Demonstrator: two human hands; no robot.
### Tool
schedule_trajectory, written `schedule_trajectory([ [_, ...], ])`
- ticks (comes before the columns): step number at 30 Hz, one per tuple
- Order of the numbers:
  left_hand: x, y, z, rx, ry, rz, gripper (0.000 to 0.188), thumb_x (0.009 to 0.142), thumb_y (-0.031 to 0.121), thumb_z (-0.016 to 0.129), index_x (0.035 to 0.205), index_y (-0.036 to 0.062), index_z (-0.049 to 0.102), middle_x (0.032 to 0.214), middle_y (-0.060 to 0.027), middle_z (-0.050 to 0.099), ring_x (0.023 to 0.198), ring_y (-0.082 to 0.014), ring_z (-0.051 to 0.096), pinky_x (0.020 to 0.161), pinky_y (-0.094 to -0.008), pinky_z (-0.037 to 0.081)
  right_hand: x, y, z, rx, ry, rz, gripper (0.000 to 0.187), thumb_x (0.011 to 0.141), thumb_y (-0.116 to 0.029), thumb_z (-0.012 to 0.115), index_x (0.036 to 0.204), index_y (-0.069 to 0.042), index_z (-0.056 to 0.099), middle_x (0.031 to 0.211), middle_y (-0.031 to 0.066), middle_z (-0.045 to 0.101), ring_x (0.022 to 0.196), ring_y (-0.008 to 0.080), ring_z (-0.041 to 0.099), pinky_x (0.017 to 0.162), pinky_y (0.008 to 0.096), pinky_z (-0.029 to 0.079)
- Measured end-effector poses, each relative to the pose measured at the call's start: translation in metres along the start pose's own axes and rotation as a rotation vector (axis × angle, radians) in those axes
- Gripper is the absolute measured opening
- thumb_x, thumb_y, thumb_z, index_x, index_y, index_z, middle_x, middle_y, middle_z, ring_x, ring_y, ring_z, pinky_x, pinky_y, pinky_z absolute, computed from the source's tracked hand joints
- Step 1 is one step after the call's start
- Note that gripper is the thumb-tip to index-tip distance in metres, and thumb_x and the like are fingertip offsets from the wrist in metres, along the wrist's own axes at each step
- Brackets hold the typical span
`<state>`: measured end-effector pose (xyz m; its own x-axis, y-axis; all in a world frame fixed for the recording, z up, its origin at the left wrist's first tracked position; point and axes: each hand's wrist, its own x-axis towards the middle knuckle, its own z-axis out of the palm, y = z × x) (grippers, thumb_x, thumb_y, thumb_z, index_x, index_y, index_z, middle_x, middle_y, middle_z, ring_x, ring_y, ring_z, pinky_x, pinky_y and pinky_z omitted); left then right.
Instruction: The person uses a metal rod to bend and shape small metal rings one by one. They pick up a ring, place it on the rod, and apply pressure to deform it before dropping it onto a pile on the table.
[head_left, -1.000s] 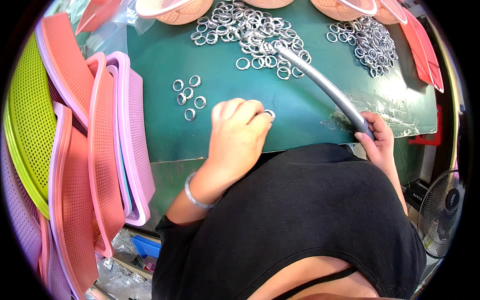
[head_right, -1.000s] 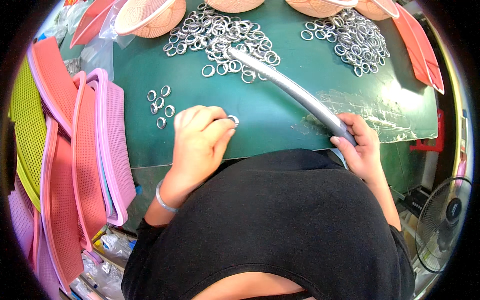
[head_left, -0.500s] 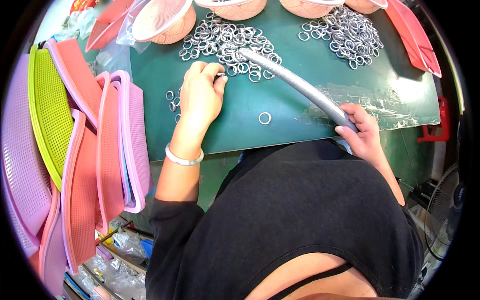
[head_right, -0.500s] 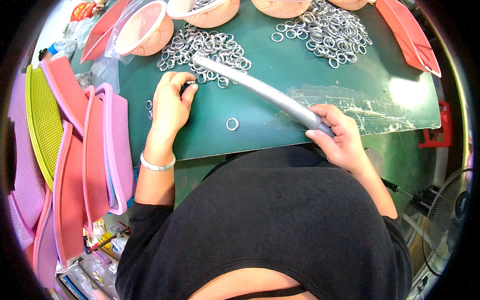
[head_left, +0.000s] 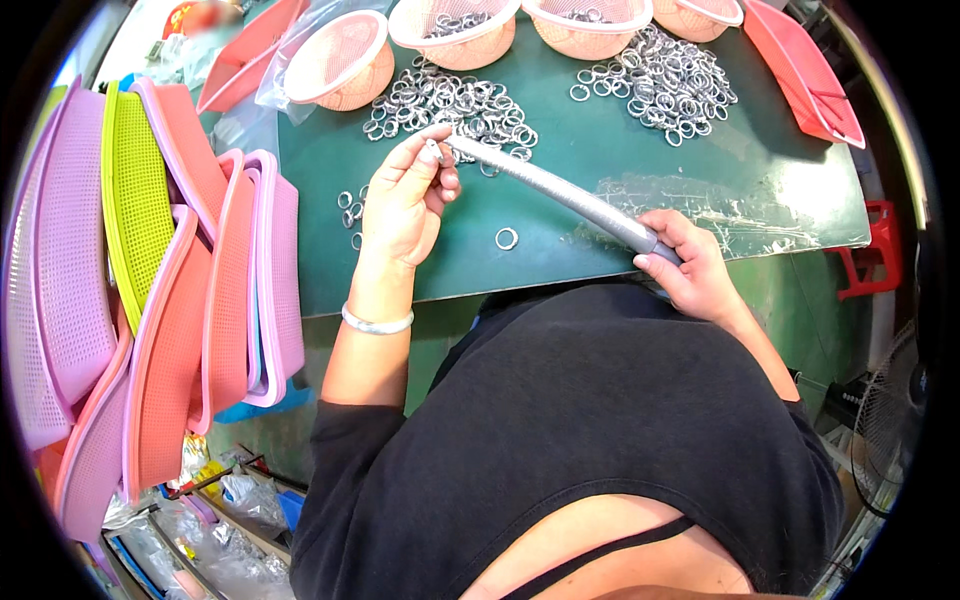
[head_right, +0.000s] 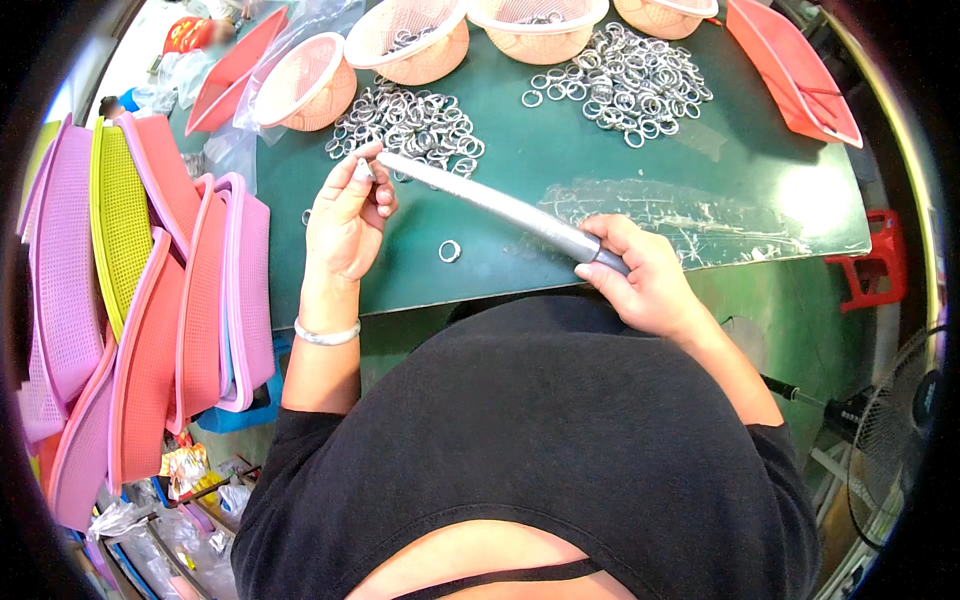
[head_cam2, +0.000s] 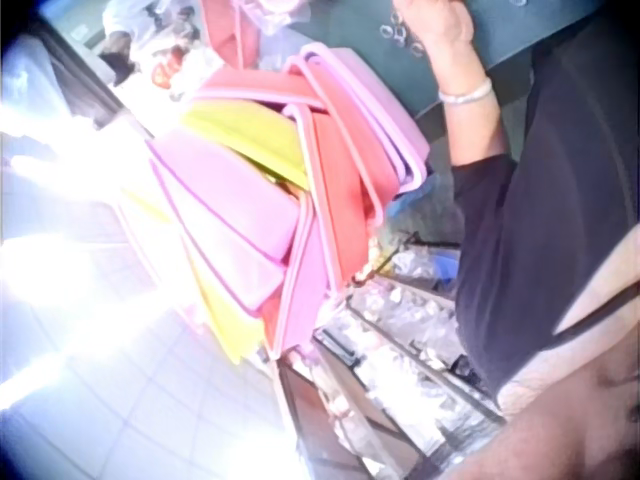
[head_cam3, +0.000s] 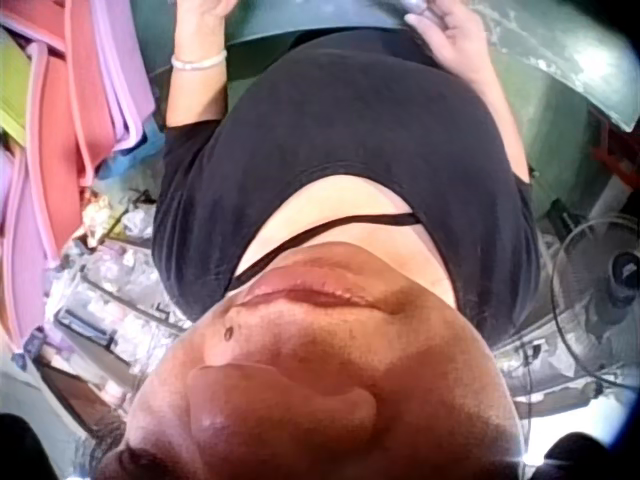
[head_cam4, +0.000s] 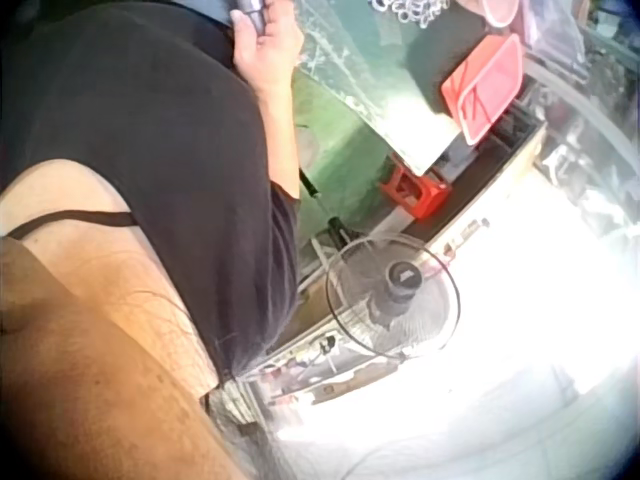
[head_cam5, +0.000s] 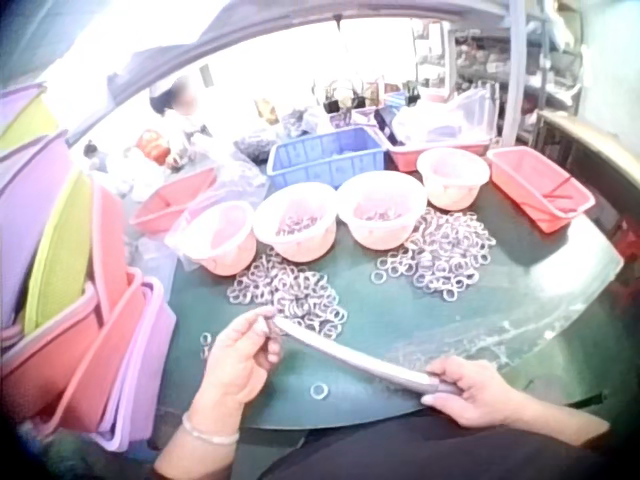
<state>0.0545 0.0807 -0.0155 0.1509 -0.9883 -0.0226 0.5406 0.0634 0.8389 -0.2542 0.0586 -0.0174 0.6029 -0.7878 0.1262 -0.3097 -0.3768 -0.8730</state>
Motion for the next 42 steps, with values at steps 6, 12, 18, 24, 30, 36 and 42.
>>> schedule_trajectory([
  [6, 0.004, -0.003, 0.012, 0.122, -0.038, 0.100, 0.026, 0.090, 0.006, 0.050, 0.115, 0.0010, 0.052, 0.078, -0.0040, 0.053, 0.066, -0.0102, 0.048, 0.059, -0.0212, 0.041, -0.003, -0.001, 0.000, -0.006, 0.006, -0.048, 0.030, 0.076, -0.007, 0.065, 0.103, -0.001, 0.053, 0.082, 0.0110, 0.060, 0.068, 0.0204, 0.059, 0.063, 0.0283, 0.045],
  [12, 0.006, -0.009, 0.013, 0.148, -0.035, 0.184, 0.018, 0.089, 0.007, 0.052, 0.106, 0.0031, 0.054, 0.077, -0.0042, 0.055, 0.063, -0.0104, 0.051, 0.056, -0.0212, 0.043, -0.002, 0.003, 0.001, -0.035, 0.022, -0.084, 0.031, 0.075, -0.007, 0.065, 0.103, -0.002, 0.052, 0.081, 0.0119, 0.060, 0.069, 0.0221, 0.060, 0.063, 0.0289, 0.045],
  [18, 0.004, -0.006, 0.019, 0.058, 0.016, 0.125, 0.016, 0.089, 0.005, 0.052, 0.102, -0.0022, 0.057, 0.075, -0.0053, 0.058, 0.061, -0.0105, 0.054, 0.054, -0.0213, 0.044, -0.003, -0.002, -0.001, -0.017, 0.008, -0.034, 0.030, 0.074, -0.006, 0.065, 0.102, -0.002, 0.054, 0.082, 0.0118, 0.060, 0.069, 0.0221, 0.060, 0.063, 0.0284, 0.045],
  [24, 0.001, -0.008, 0.028, 0.168, 0.107, 0.111, 0.016, 0.088, 0.004, 0.051, 0.100, -0.0027, 0.060, 0.073, -0.0040, 0.059, 0.058, -0.0083, 0.053, 0.052, -0.0193, 0.042, -0.004, -0.004, -0.002, -0.046, 0.001, -0.031, 0.029, 0.074, -0.006, 0.065, 0.101, -0.001, 0.055, 0.084, 0.0116, 0.060, 0.071, 0.0214, 0.059, 0.064, 0.0283, 0.045],
  [30, -0.005, -0.004, 0.036, 0.219, 0.174, 0.132, 0.014, 0.086, 0.005, 0.054, 0.096, -0.0021, 0.062, 0.071, -0.0030, 0.059, 0.055, -0.0068, 0.052, 0.050, -0.0182, 0.041, -0.004, -0.005, -0.003, -0.028, -0.002, -0.022, 0.029, 0.074, -0.007, 0.065, 0.101, -0.001, 0.055, 0.085, 0.0113, 0.059, 0.073, 0.0214, 0.059, 0.066, 0.0285, 0.045],
  [36, -0.008, -0.003, 0.039, 0.235, 0.178, 0.161, 0.015, 0.086, 0.005, 0.055, 0.096, -0.0025, 0.062, 0.071, -0.0026, 0.059, 0.056, -0.0062, 0.051, 0.050, -0.0176, 0.040, -0.005, -0.003, -0.002, 0.009, 0.001, -0.026, 0.029, 0.074, -0.005, 0.064, 0.101, -0.001, 0.054, 0.084, 0.0106, 0.059, 0.072, 0.0195, 0.058, 0.065, 0.0275, 0.044],
  [42, -0.011, -0.003, 0.039, 0.256, 0.176, 0.182, 0.016, 0.086, 0.005, 0.055, 0.098, -0.0027, 0.061, 0.073, -0.0032, 0.059, 0.058, -0.0066, 0.052, 0.051, -0.0178, 0.041, -0.005, -0.004, -0.002, 0.010, -0.004, -0.024, 0.029, 0.075, -0.004, 0.064, 0.101, -0.001, 0.053, 0.083, 0.0102, 0.059, 0.071, 0.0181, 0.058, 0.065, 0.0268, 0.044],
])
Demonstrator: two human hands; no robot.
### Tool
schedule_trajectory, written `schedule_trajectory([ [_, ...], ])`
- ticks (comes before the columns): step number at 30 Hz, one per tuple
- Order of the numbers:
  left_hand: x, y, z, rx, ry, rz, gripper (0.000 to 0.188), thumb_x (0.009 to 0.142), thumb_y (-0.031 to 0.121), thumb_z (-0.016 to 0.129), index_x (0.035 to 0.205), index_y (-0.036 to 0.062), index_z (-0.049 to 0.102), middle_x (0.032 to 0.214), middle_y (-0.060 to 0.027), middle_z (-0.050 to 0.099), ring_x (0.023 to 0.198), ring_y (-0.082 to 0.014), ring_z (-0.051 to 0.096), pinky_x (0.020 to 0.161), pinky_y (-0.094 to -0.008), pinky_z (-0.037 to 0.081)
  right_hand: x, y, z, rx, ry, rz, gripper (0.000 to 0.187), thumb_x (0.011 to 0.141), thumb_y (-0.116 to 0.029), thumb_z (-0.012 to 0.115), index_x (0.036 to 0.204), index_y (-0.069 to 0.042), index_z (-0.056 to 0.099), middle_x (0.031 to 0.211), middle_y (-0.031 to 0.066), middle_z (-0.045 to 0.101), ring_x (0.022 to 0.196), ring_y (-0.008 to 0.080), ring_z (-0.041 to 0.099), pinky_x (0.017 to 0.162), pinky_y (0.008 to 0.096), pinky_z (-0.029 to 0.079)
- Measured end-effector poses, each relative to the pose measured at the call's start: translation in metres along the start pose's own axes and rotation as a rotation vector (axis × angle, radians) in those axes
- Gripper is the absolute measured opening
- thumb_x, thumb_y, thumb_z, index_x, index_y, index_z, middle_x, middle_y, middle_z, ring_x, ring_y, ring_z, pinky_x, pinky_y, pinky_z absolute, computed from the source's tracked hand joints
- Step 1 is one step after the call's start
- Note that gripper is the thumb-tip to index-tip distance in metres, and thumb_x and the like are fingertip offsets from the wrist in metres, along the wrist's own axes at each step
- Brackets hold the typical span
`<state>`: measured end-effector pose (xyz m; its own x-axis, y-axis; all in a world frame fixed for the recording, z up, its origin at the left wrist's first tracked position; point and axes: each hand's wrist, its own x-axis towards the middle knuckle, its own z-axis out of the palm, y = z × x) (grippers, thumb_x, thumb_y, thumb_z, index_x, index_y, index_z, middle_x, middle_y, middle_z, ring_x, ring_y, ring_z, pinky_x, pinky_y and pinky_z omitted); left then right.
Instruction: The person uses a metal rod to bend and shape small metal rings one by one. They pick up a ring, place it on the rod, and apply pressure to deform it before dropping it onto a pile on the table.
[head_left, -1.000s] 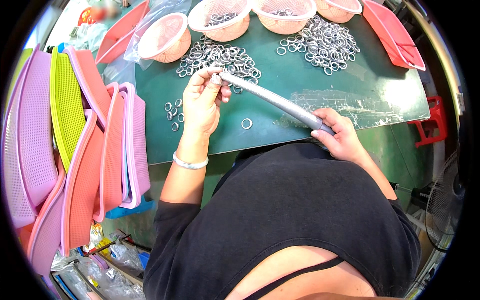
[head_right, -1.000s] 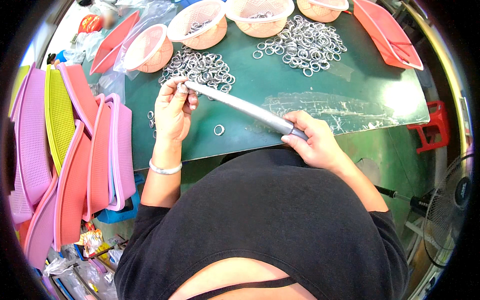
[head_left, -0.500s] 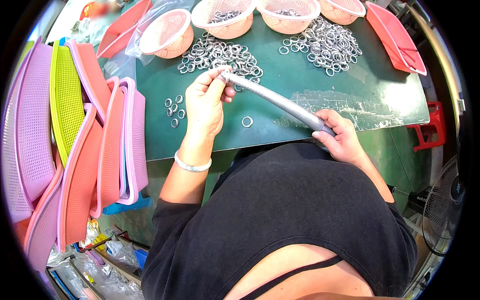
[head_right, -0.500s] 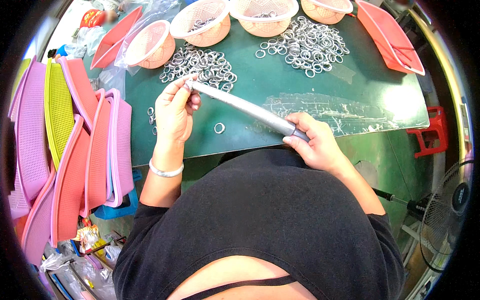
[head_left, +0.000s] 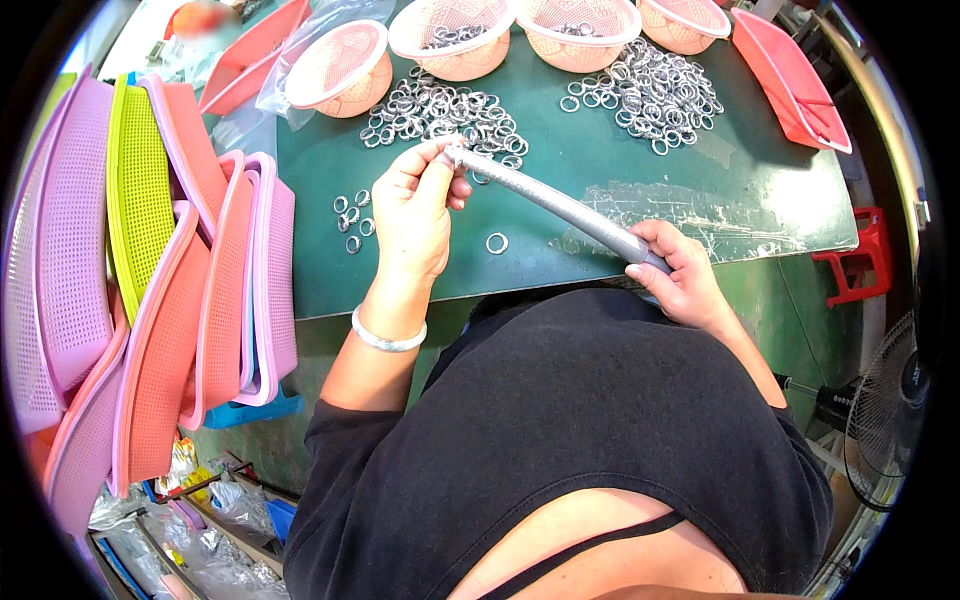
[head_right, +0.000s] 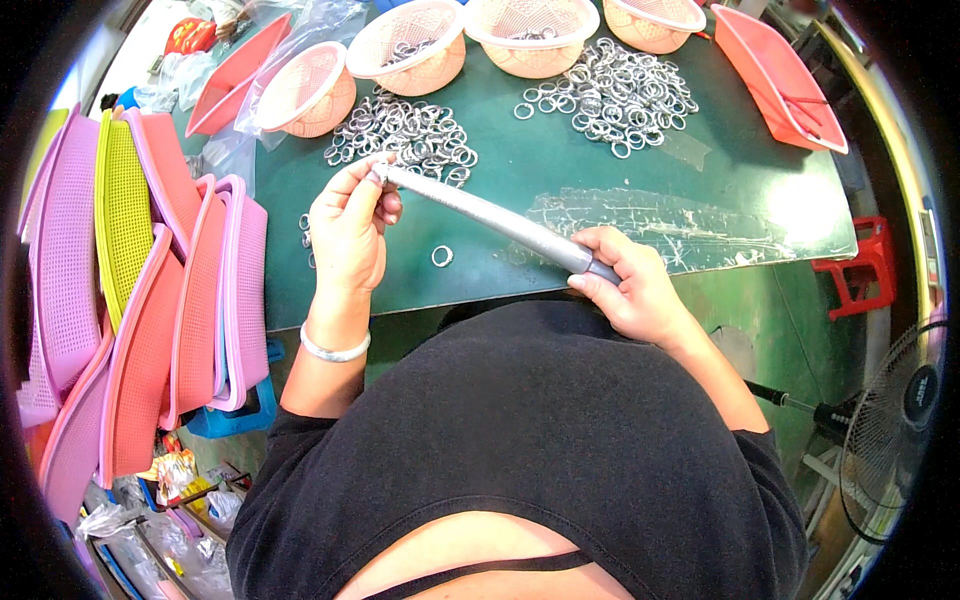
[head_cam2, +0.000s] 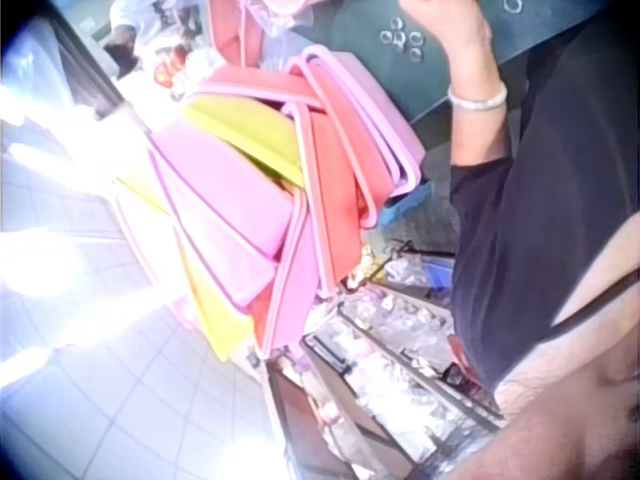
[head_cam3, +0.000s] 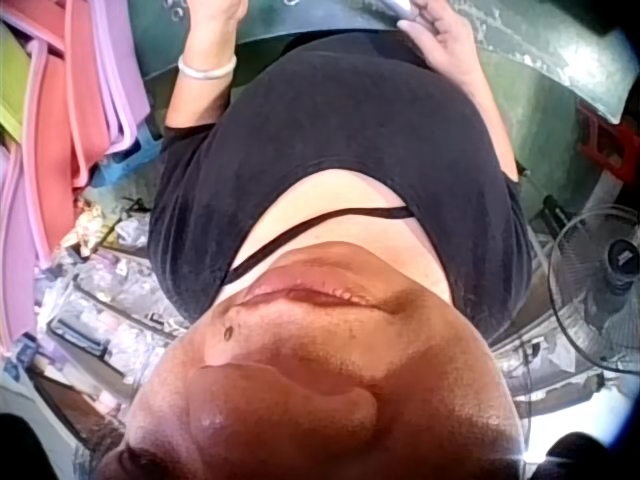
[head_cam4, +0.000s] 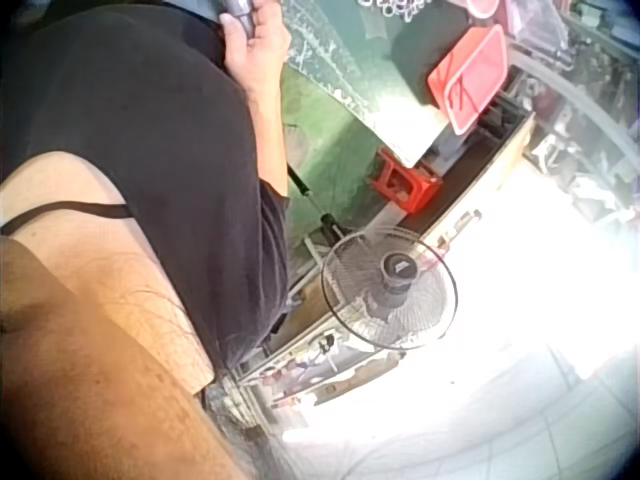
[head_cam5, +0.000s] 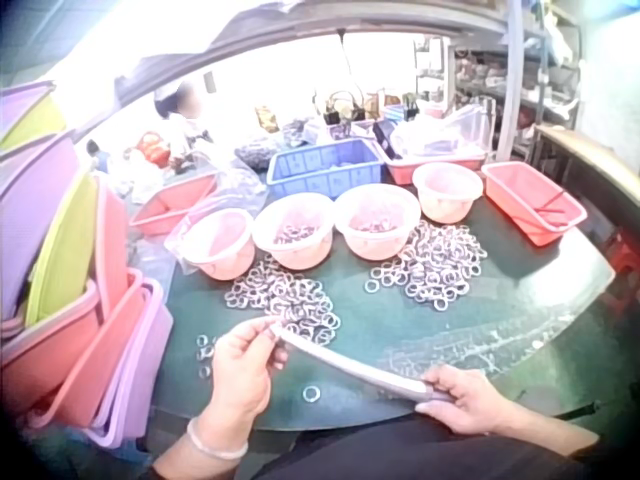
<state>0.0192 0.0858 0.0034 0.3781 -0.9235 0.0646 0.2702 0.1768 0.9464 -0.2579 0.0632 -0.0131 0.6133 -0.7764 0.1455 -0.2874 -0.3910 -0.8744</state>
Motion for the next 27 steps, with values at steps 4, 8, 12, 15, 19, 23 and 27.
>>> schedule_trajectory([
  [4, -0.003, 0.001, 0.002, -0.054, -0.021, -0.016, 0.019, 0.087, 0.006, 0.053, 0.103, -0.0031, 0.059, 0.078, -0.0040, 0.059, 0.063, -0.0082, 0.053, 0.056, -0.0191, 0.042, 0.000, 0.001, 0.001, 0.004, 0.008, 0.007, 0.029, 0.075, -0.004, 0.064, 0.102, -0.001, 0.053, 0.083, 0.0101, 0.060, 0.072, 0.0174, 0.058, 0.066, 0.0267, 0.044],
  [8, -0.003, 0.000, 0.002, -0.061, -0.068, -0.026, 0.023, 0.087, 0.006, 0.054, 0.107, -0.0038, 0.057, 0.084, -0.0052, 0.059, 0.068, -0.0097, 0.055, 0.060, -0.0202, 0.043, -0.001, 0.003, 0.002, 0.005, 0.012, 0.011, 0.030, 0.075, -0.004, 0.064, 0.102, -0.001, 0.053, 0.083, 0.0102, 0.060, 0.073, 0.0169, 0.058, 0.066, 0.0265, 0.044],
  [12, 0.000, -0.004, -0.001, -0.022, -0.074, 0.076, 0.025, 0.085, 0.005, 0.056, 0.108, -0.0041, 0.055, 0.087, -0.0049, 0.058, 0.069, -0.0099, 0.055, 0.061, -0.0206, 0.043, 0.000, 0.002, 0.001, 0.009, 0.008, 0.006, 0.030, 0.076, -0.003, 0.063, 0.103, 0.000, 0.052, 0.083, 0.0102, 0.061, 0.074, 0.0160, 0.058, 0.068, 0.0260, 0.044],
  [15, 0.006, -0.003, -0.003, 0.091, -0.005, 0.258, 0.028, 0.083, 0.002, 0.058, 0.110, -0.0052, 0.053, 0.085, -0.0035, 0.056, 0.071, -0.0086, 0.053, 0.062, -0.0198, 0.044, 0.000, 0.000, -0.001, -0.005, 0.010, 0.003, 0.029, 0.076, -0.002, 0.063, 0.103, 0.001, 0.052, 0.082, 0.0094, 0.061, 0.074, 0.0140, 0.057, 0.068, 0.0254, 0.044],
  [19, 0.009, -0.004, -0.009, 0.307, 0.022, 0.456, 0.030, 0.080, -0.003, 0.060, 0.110, -0.0060, 0.054, 0.082, -0.0020, 0.053, 0.069, -0.0064, 0.050, 0.060, -0.0170, 0.042, -0.003, 0.008, -0.003, 0.098, 0.026, 0.071, 0.028, 0.077, -0.002, 0.061, 0.103, 0.001, 0.051, 0.080, 0.0069, 0.060, 0.074, 0.0104, 0.055, 0.068, 0.0241, 0.043],
  [23, 0.004, -0.002, -0.006, 0.409, 0.012, 0.508, 0.029, 0.078, -0.005, 0.062, 0.106, -0.0055, 0.056, 0.082, -0.0022, 0.052, 0.068, -0.0059, 0.049, 0.059, -0.0167, 0.042, -0.003, 0.014, -0.002, 0.202, 0.044, 0.108, 0.028, 0.078, -0.003, 0.061, 0.104, 0.002, 0.051, 0.081, 0.0046, 0.059, 0.076, 0.0085, 0.054, 0.069, 0.0226, 0.042],
  [27, 0.002, -0.001, -0.003, 0.428, -0.011, 0.542, 0.028, 0.074, -0.004, 0.066, 0.102, -0.0049, 0.059, 0.084, -0.0033, 0.053, 0.068, -0.0063, 0.051, 0.057, -0.0175, 0.044, -0.002, 0.012, -0.001, 0.239, 0.054, 0.103, 0.029, 0.078, -0.004, 0.061, 0.105, 0.002, 0.050, 0.082, 0.0043, 0.059, 0.077, 0.0083, 0.053, 0.071, 0.0221, 0.042],
])
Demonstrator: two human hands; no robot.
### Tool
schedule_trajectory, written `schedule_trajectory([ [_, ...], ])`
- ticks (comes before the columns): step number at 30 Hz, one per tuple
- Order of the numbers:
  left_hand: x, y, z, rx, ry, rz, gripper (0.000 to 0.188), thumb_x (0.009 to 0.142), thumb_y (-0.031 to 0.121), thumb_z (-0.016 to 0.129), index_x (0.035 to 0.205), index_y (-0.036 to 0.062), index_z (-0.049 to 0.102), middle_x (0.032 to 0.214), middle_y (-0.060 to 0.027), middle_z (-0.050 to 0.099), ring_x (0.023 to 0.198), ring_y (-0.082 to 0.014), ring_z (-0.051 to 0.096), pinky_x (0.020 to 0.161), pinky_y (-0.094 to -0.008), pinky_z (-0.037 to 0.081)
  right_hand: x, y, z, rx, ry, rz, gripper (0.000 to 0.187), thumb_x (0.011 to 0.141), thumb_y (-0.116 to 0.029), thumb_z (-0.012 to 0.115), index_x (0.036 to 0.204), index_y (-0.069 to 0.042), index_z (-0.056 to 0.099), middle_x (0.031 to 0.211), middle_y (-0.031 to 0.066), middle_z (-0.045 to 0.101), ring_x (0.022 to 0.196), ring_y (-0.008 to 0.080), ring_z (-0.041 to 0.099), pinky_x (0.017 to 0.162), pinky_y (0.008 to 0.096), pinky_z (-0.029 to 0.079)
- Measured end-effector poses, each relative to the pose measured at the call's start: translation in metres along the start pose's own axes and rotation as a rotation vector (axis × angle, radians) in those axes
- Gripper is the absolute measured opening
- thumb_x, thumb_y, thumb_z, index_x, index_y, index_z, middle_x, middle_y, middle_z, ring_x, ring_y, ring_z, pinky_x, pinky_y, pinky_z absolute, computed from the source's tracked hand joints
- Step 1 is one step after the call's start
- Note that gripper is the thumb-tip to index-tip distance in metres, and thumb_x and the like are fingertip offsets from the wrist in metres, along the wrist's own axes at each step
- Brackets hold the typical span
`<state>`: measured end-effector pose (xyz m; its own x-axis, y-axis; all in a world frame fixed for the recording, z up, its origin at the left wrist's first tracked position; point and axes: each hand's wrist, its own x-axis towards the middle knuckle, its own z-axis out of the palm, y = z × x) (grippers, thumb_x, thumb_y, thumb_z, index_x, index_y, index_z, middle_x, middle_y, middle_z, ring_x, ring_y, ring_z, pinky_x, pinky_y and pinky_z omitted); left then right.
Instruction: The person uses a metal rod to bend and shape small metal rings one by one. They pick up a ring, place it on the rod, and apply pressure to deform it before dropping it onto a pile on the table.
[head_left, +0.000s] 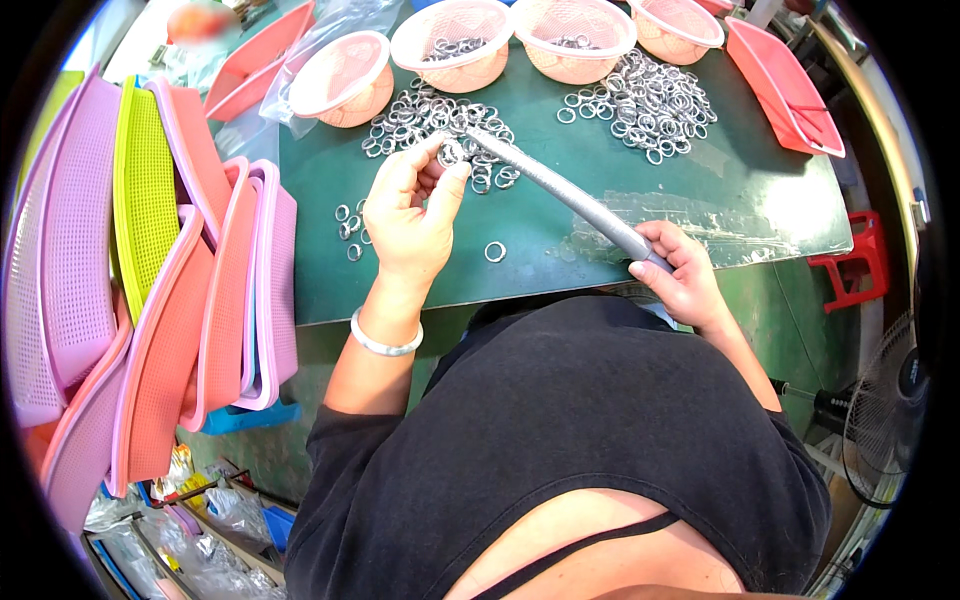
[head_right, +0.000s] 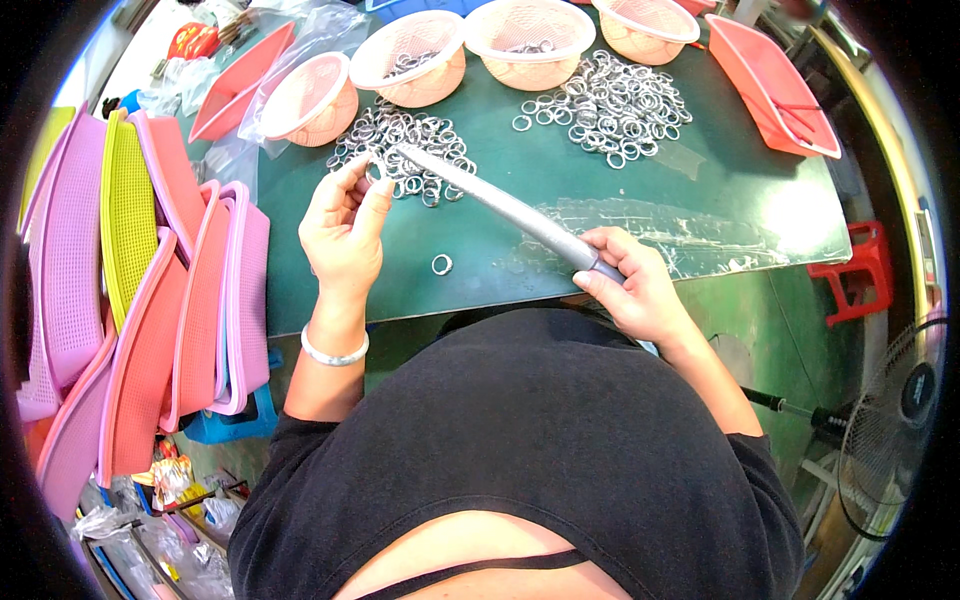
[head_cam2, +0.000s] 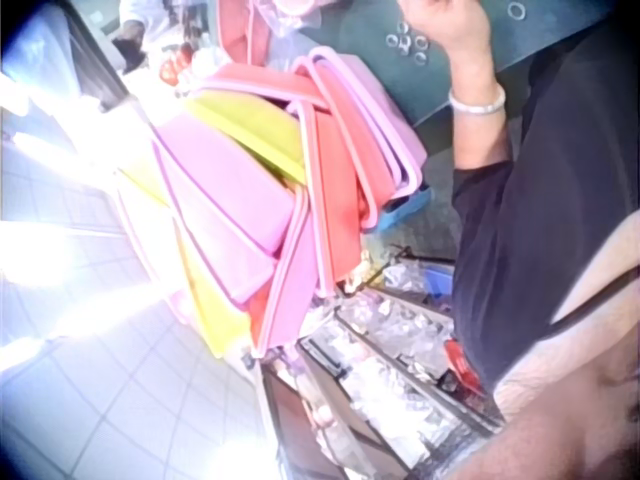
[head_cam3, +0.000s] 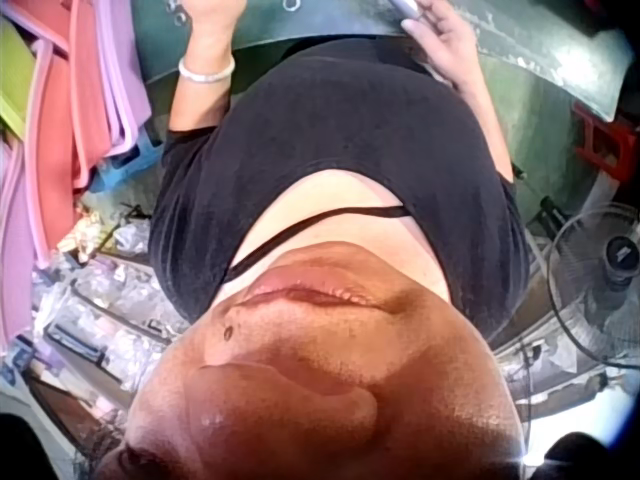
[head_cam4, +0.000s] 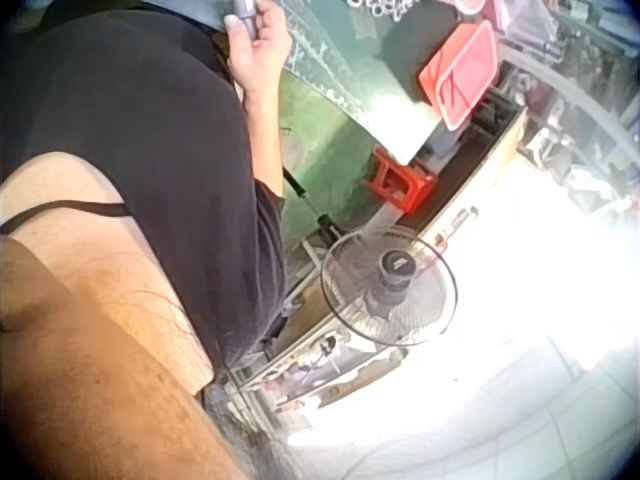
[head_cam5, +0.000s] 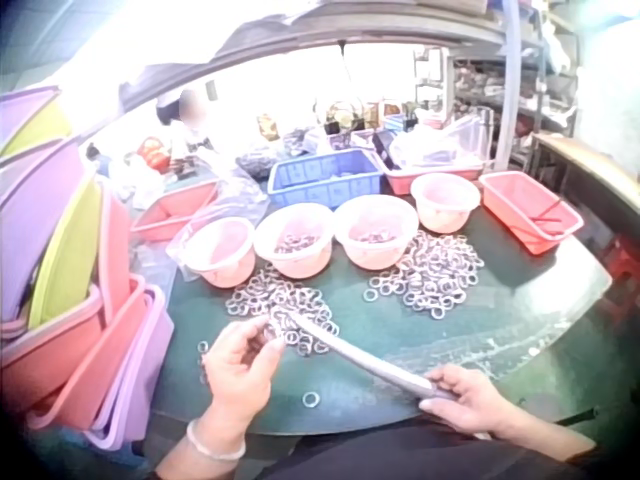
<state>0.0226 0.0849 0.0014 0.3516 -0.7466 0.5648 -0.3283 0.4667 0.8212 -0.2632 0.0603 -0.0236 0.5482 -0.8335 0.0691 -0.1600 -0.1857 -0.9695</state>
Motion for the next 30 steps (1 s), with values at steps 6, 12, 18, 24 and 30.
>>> schedule_trajectory([
  [6, 0.000, 0.002, 0.002, 0.013, -0.004, 0.049, 0.028, 0.074, -0.004, 0.067, 0.101, -0.0055, 0.059, 0.083, -0.0042, 0.054, 0.067, -0.0067, 0.052, 0.056, -0.0181, 0.045, -0.001, -0.001, -0.001, -0.028, -0.006, 0.003, 0.029, 0.079, -0.004, 0.061, 0.105, 0.002, 0.051, 0.084, 0.0046, 0.059, 0.078, 0.0084, 0.054, 0.071, 0.0224, 0.042],
  [12, 0.000, 0.005, 0.002, 0.015, 0.001, 0.006, 0.025, 0.073, -0.001, 0.069, 0.096, -0.0057, 0.060, 0.080, -0.0043, 0.054, 0.066, -0.0063, 0.052, 0.055, -0.0178, 0.045, -0.001, -0.002, -0.001, -0.018, -0.010, 0.004, 0.028, 0.078, -0.004, 0.061, 0.104, 0.002, 0.051, 0.084, 0.0048, 0.059, 0.078, 0.0087, 0.054, 0.072, 0.0223, 0.042],
  [18, 0.000, 0.006, 0.003, 0.096, 0.022, 0.007, 0.022, 0.070, 0.002, 0.072, 0.089, -0.0030, 0.060, 0.077, -0.0030, 0.054, 0.061, -0.0052, 0.049, 0.051, -0.0172, 0.043, -0.001, -0.001, -0.001, -0.033, -0.004, -0.004, 0.028, 0.078, -0.005, 0.061, 0.103, 0.002, 0.051, 0.083, 0.0044, 0.058, 0.077, 0.0085, 0.054, 0.070, 0.0222, 0.042],
  [24, 0.001, 0.013, 0.002, 0.246, 0.033, 0.055, 0.023, 0.067, 0.005, 0.075, 0.084, -0.0003, 0.060, 0.071, -0.0013, 0.052, 0.056, -0.0044, 0.047, 0.048, -0.0168, 0.041, -0.001, -0.003, -0.002, -0.051, -0.009, 0.014, 0.028, 0.078, -0.005, 0.061, 0.103, 0.002, 0.052, 0.082, 0.0037, 0.058, 0.076, 0.0084, 0.053, 0.069, 0.0222, 0.042],
  [30, 0.000, 0.011, 0.002, 0.173, 0.014, -0.037, 0.022, 0.070, 0.005, 0.072, 0.088, -0.0018, 0.060, 0.074, -0.0026, 0.055, 0.058, -0.0048, 0.049, 0.049, -0.0170, 0.042, -0.001, 0.000, -0.001, -0.015, -0.005, 0.005, 0.028, 0.078, -0.005, 0.061, 0.104, 0.002, 0.052, 0.084, 0.0038, 0.058, 0.079, 0.0086, 0.054, 0.071, 0.0225, 0.042],
])
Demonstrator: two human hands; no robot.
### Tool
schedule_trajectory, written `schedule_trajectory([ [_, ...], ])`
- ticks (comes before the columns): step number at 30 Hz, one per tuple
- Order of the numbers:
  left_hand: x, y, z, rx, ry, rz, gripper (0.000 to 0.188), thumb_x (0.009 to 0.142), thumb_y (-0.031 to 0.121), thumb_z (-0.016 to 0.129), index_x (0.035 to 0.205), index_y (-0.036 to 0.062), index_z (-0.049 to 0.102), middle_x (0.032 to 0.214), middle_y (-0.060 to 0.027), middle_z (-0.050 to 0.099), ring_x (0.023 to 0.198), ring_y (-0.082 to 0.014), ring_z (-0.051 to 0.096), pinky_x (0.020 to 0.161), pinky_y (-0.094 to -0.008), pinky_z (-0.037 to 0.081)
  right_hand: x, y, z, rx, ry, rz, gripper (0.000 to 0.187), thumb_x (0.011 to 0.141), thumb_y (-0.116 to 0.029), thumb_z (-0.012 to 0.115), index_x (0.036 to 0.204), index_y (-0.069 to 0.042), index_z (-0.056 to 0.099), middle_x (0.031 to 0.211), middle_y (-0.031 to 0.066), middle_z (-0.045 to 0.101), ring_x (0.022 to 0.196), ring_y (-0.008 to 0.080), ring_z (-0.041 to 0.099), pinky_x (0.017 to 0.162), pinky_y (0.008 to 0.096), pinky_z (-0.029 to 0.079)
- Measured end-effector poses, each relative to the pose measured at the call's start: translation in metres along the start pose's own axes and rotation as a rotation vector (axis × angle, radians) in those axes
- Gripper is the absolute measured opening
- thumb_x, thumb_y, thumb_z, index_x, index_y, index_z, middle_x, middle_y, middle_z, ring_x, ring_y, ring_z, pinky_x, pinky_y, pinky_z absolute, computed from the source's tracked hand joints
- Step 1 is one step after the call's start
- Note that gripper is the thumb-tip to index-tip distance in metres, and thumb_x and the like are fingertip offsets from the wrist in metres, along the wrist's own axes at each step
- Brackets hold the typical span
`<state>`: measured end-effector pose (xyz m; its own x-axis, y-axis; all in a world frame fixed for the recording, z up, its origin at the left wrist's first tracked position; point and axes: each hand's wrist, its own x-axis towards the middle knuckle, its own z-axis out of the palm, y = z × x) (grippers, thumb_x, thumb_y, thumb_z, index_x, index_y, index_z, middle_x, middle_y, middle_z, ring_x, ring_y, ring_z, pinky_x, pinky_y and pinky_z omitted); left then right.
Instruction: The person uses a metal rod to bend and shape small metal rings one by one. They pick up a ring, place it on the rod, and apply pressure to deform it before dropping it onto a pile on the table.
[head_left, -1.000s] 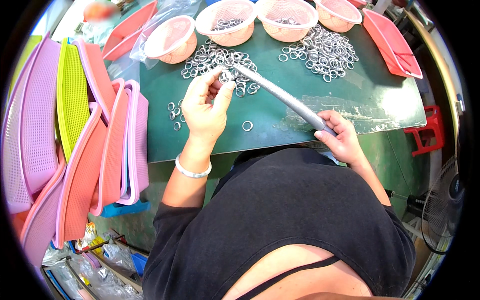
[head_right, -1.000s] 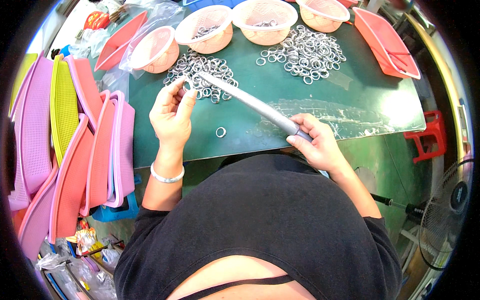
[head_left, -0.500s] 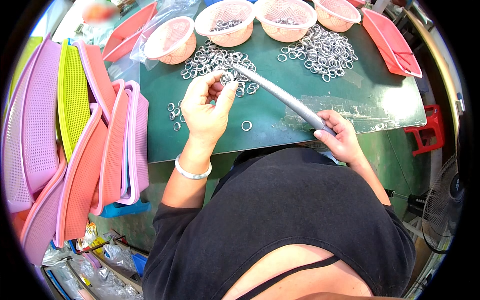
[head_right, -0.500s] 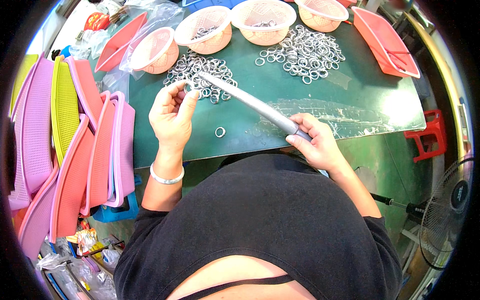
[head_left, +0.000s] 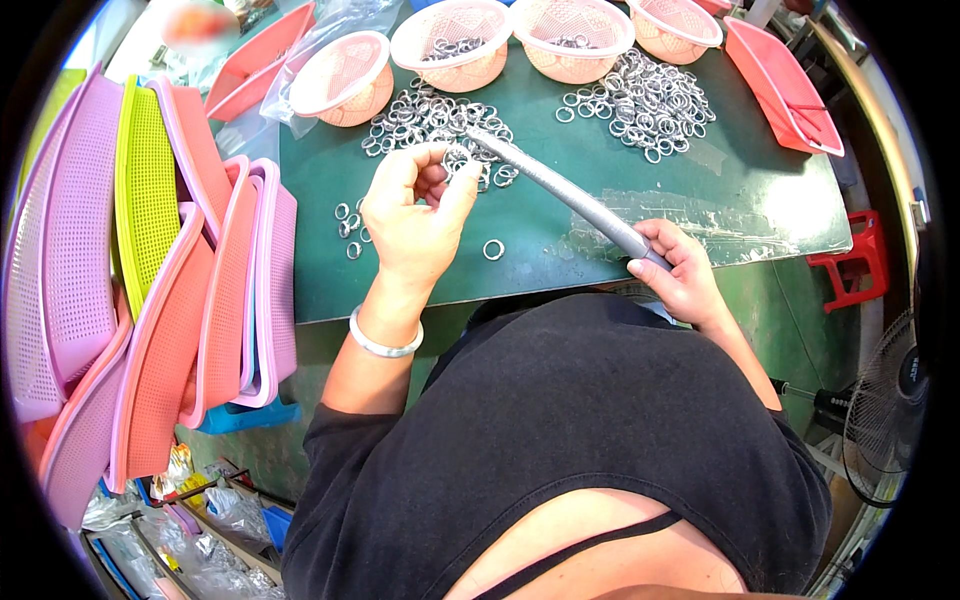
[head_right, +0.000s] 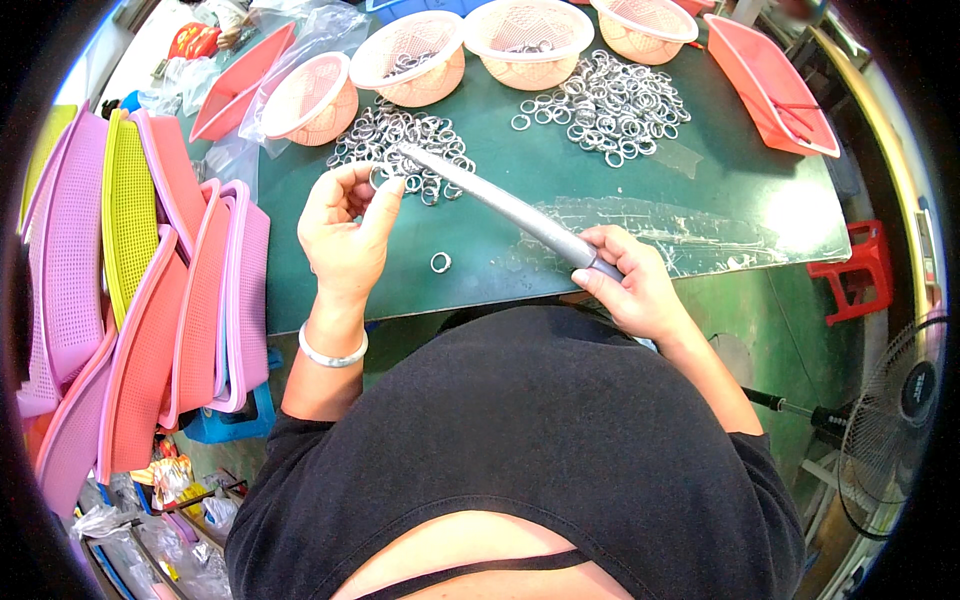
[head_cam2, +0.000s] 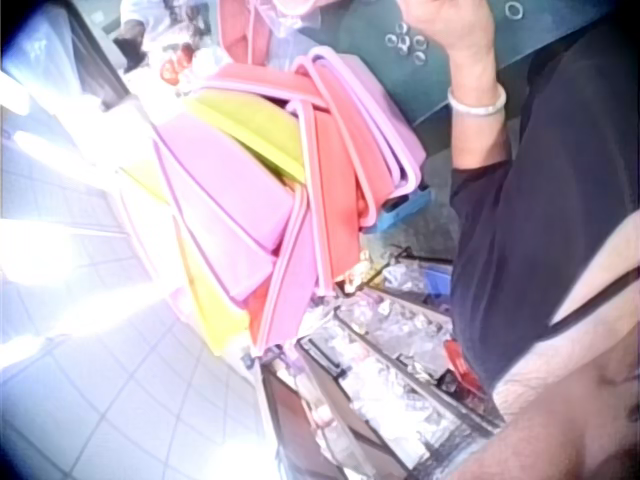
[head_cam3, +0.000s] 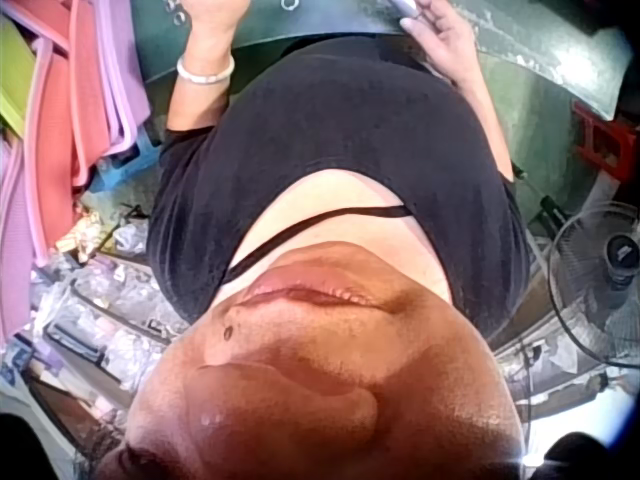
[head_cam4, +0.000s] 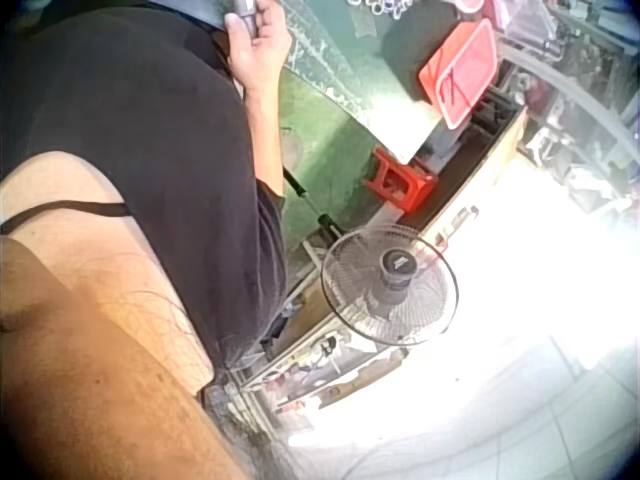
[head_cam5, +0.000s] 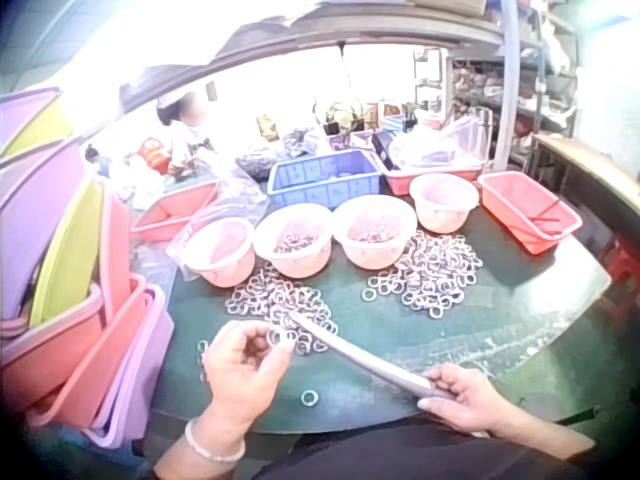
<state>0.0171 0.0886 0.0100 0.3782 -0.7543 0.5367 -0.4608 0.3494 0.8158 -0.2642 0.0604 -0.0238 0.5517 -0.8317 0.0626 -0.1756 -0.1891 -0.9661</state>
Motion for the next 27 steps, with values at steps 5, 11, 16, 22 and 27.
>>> schedule_trajectory([
  [5, -0.001, 0.003, 0.002, -0.398, -0.082, -0.192, 0.026, 0.083, 0.003, 0.059, 0.107, -0.0050, 0.053, 0.085, -0.0092, 0.060, 0.070, -0.0125, 0.060, 0.060, -0.0222, 0.050, 0.000, 0.001, 0.000, -0.007, -0.005, 0.000, 0.028, 0.078, -0.004, 0.061, 0.104, 0.002, 0.051, 0.085, 0.0040, 0.058, 0.080, 0.0090, 0.054, 0.072, 0.0227, 0.042],
  [11, -0.001, -0.004, 0.003, -0.602, -0.145, -0.244, 0.028, 0.087, 0.003, 0.052, 0.113, -0.0054, 0.047, 0.092, -0.0145, 0.061, 0.078, -0.0188, 0.063, 0.069, -0.0285, 0.053, 0.000, -0.001, 0.000, -0.009, -0.010, 0.014, 0.028, 0.078, -0.004, 0.061, 0.104, 0.002, 0.051, 0.084, 0.0047, 0.058, 0.080, 0.0090, 0.055, 0.072, 0.0228, 0.042],
  [16, -0.003, -0.006, 0.003, -0.607, -0.182, -0.249, 0.026, 0.090, 0.007, 0.048, 0.115, -0.0023, 0.045, 0.097, -0.0168, 0.060, 0.083, -0.0229, 0.063, 0.075, -0.0329, 0.052, 0.000, -0.001, 0.000, -0.020, -0.011, 0.014, 0.028, 0.078, -0.004, 0.061, 0.104, 0.002, 0.051, 0.084, 0.0046, 0.058, 0.078, 0.0086, 0.054, 0.071, 0.0224, 0.042],
  [22, -0.002, -0.007, 0.003, -0.673, -0.175, -0.302, 0.026, 0.090, 0.007, 0.048, 0.115, -0.0011, 0.046, 0.099, -0.0142, 0.059, 0.086, -0.0211, 0.061, 0.077, -0.0325, 0.051, -0.002, 0.004, -0.001, 0.058, -0.006, -0.031, 0.027, 0.079, -0.002, 0.060, 0.104, 0.002, 0.051, 0.087, 0.0034, 0.058, 0.079, 0.0086, 0.053, 0.072, 0.0219, 0.042],
  [27, -0.002, -0.020, 0.001, -0.772, -0.194, -0.329, 0.029, 0.090, 0.007, 0.049, 0.118, 0.0003, 0.048, 0.096, -0.0071, 0.057, 0.088, -0.0156, 0.057, 0.080, -0.0292, 0.047, -0.002, -0.004, -0.001, 0.034, -0.057, -0.060, 0.028, 0.078, -0.002, 0.061, 0.104, 0.002, 0.051, 0.084, 0.0034, 0.058, 0.076, 0.0084, 0.053, 0.069, 0.0225, 0.042],
])
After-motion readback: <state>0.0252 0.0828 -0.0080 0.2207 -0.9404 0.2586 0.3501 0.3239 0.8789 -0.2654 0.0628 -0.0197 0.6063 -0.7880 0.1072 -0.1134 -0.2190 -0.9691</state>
